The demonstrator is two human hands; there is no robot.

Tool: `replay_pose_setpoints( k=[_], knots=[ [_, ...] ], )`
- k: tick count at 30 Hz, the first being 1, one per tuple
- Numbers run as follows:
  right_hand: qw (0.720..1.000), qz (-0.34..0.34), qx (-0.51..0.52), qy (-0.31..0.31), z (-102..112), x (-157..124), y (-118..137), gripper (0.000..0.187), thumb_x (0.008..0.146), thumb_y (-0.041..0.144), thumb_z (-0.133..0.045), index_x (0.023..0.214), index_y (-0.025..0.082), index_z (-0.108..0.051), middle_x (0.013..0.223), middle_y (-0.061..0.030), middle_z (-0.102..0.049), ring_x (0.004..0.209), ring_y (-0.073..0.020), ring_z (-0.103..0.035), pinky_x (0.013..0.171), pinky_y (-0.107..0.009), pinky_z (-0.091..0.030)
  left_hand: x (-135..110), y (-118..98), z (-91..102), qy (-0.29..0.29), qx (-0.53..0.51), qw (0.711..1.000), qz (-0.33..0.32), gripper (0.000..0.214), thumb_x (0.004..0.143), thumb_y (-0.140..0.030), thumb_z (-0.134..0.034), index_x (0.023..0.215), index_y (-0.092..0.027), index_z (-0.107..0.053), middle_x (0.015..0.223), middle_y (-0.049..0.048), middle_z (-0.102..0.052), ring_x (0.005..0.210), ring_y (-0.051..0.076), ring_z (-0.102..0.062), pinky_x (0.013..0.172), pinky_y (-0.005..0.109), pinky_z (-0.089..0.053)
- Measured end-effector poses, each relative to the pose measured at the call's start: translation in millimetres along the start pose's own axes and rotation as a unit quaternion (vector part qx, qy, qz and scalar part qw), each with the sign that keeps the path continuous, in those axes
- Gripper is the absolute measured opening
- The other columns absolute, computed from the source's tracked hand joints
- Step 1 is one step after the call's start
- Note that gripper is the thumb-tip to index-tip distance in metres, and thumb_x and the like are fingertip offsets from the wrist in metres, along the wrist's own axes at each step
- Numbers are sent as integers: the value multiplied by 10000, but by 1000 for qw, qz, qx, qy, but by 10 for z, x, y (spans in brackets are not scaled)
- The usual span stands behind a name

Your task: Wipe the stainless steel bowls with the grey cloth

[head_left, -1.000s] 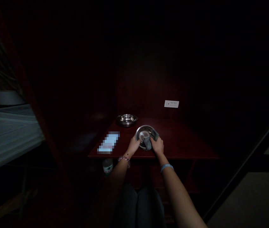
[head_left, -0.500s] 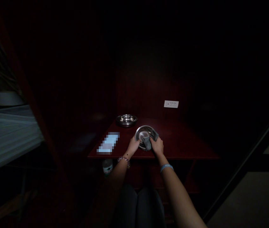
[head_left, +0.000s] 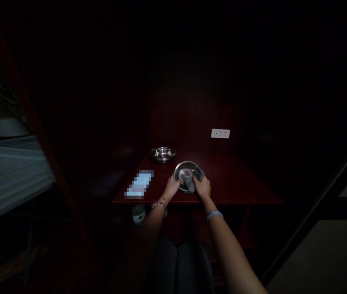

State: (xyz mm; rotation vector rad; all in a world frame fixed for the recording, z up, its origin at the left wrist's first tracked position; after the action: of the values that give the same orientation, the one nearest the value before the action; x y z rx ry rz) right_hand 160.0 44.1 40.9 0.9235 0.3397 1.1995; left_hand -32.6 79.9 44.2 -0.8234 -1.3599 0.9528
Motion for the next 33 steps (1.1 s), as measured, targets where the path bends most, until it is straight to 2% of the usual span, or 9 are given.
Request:
replay_pose_setpoints(
  k=[19, 26, 33],
  knots=[
    [1000, -7, 9, 0, 23, -20, 24, 398, 855, 409, -534, 1202, 231, -615, 1108, -63, -678, 1005, -202, -642, 876, -275, -483, -4, 18, 8, -3, -3, 1000, 11, 432, 686, -100, -573, 1116, -122, -608, 1119, 89, -682, 1057, 223, -622, 1019, 382, -433],
    [1000, -9, 16, 4, 6, -14, 1, 414, 855, 418, -532, 1215, 229, -609, 1114, -68, -674, 1011, -203, -640, 879, -280, -483, -7, -28, -29, 19, -6, 1000, -15, 399, 727, -175, -617, 1121, -113, -593, 1130, 106, -671, 1057, 224, -623, 1023, 391, -426],
    [1000, -1, 22, -1, 9, -9, 12, 408, 858, 417, -535, 1218, 239, -604, 1124, -62, -674, 1025, -203, -637, 889, -289, -482, 10, 6, -4, 12, 19, 1000, -20, 416, 719, -112, -587, 1135, -113, -576, 1131, 109, -665, 1056, 219, -620, 1037, 408, -415]
  ],
)
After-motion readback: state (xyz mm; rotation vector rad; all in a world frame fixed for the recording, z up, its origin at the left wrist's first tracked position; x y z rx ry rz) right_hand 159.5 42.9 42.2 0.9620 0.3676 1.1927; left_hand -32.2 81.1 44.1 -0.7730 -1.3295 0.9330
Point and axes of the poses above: each hand's wrist, its own x-axis towards the middle knuckle, its own z-axis out of the back of the hand, y = z × x, the point moved 10 cm from there along x, towards the middle knuckle
